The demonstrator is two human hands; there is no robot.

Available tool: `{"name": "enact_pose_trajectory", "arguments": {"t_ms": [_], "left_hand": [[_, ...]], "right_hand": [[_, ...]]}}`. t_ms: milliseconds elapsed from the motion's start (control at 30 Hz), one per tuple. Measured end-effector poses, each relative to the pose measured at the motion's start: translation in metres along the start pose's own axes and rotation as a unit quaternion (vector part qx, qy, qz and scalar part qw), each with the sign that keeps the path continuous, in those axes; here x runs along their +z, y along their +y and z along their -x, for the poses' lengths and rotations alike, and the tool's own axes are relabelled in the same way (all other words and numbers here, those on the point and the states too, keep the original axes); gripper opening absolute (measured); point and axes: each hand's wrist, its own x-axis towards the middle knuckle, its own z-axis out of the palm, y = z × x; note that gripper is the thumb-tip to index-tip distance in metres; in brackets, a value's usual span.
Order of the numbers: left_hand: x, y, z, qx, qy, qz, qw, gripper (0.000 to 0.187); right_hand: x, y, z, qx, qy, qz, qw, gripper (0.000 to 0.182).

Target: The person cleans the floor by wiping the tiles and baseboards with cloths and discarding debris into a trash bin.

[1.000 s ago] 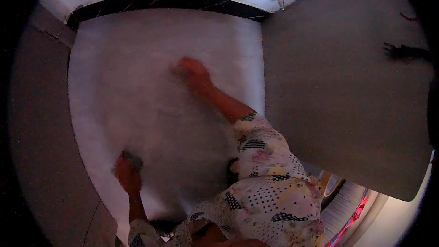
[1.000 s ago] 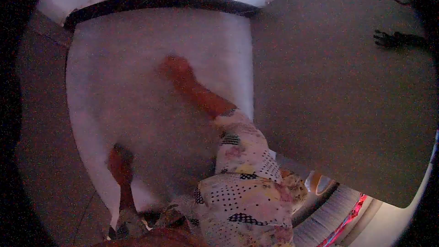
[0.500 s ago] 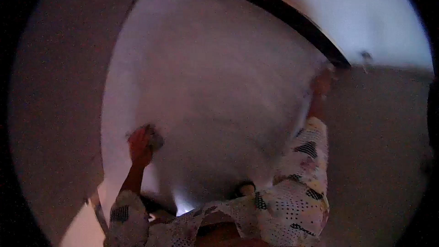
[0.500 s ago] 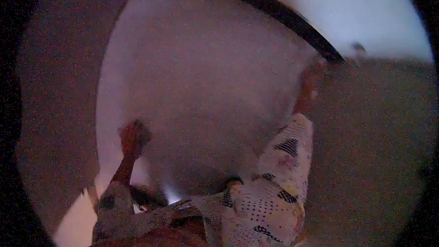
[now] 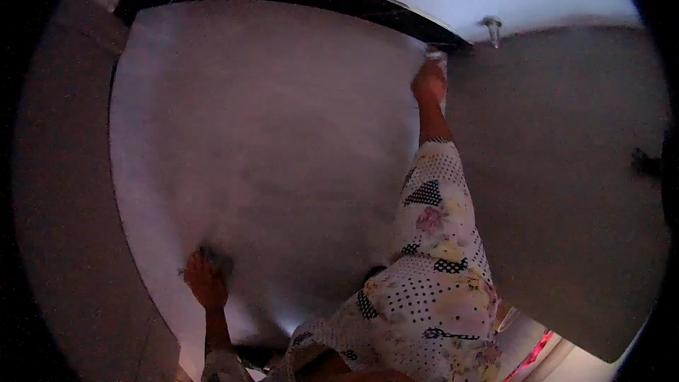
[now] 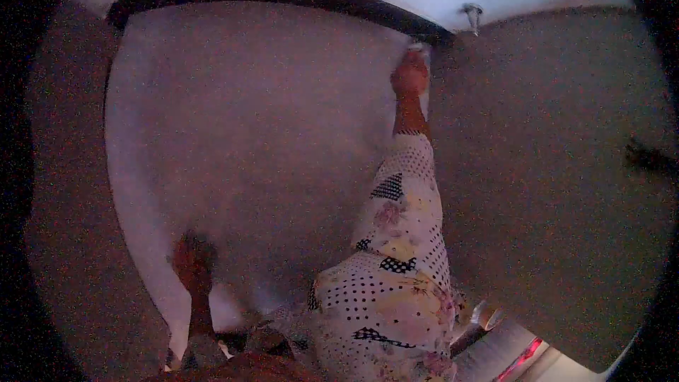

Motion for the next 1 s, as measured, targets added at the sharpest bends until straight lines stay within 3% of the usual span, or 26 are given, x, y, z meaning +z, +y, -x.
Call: {"name": "enact_pose_trajectory", "arguments": {"t_ms": [33,67,167,267,300,367,500,633,700,733,767,800,867,933,967,1000], "left_hand": [[-0.008,0.008,-0.001,0.014,0.008,-0.079,0.997,0.041],[-0.013,0.015,-0.001,0.027,0.018,-0.156,0.987,0.041],[-0.015,0.004,0.000,0.138,0.112,-0.089,0.980,0.041],[-0.042,0.018,-0.005,0.008,-0.025,-0.083,0.996,0.039],[-0.044,0.023,-0.011,-0.029,-0.081,-0.153,0.985,0.037],[-0.053,0.022,-0.013,-0.037,-0.108,-0.187,0.976,0.037],[-0.025,0.003,-0.032,0.115,0.053,-0.139,0.982,0.044],[-0.035,0.010,-0.055,0.139,0.063,-0.174,0.973,0.047],[0.036,0.065,-0.047,0.136,0.069,-0.183,0.971,0.049],[0.033,0.073,-0.052,0.131,0.075,-0.208,0.966,0.050],[0.038,0.072,-0.057,0.129,0.077,-0.231,0.961,0.051],[0.047,0.076,-0.061,0.134,0.073,-0.246,0.957,0.052],[0.051,0.061,-0.076,0.085,0.033,-0.112,0.989,0.055],[0.054,0.061,-0.064,0.079,0.036,-0.098,0.991,0.056],[0.043,0.077,-0.075,0.107,0.075,-0.161,0.978,0.056],[0.038,0.094,-0.082,0.090,0.038,-0.164,0.982,0.056]], "right_hand": [[-0.039,-0.008,-0.005,0.024,-0.138,0.019,0.990,0.045],[-0.040,0.003,-0.007,0.016,-0.095,0.028,0.995,0.043],[-0.039,0.016,-0.020,0.002,0.000,0.030,1.000,0.038],[-0.022,0.015,-0.034,0.013,0.023,-0.019,0.999,0.037],[-0.015,0.026,-0.031,0.012,0.017,-0.034,0.999,0.037],[-0.005,0.035,-0.036,-0.002,0.002,-0.052,0.999,0.037],[0.028,0.063,-0.057,-0.018,-0.030,-0.074,0.997,0.039],[0.023,0.084,-0.036,-0.038,-0.029,-0.134,0.990,0.040],[0.084,0.138,-0.025,-0.043,-0.028,-0.176,0.983,0.041],[0.079,0.134,-0.017,-0.062,0.053,-0.179,0.981,0.042],[0.078,0.131,-0.011,-0.064,0.070,-0.183,0.978,0.042],[0.069,0.124,-0.003,-0.061,0.073,-0.186,0.978,0.041],[0.038,0.101,0.025,-0.049,0.079,-0.195,0.976,0.040],[0.000,0.066,0.065,-0.053,0.087,-0.203,0.974,0.039],[-0.015,0.052,0.084,-0.049,0.092,-0.207,0.973,0.038],[-0.031,0.039,0.106,-0.052,0.093,-0.214,0.971,0.038]]}}
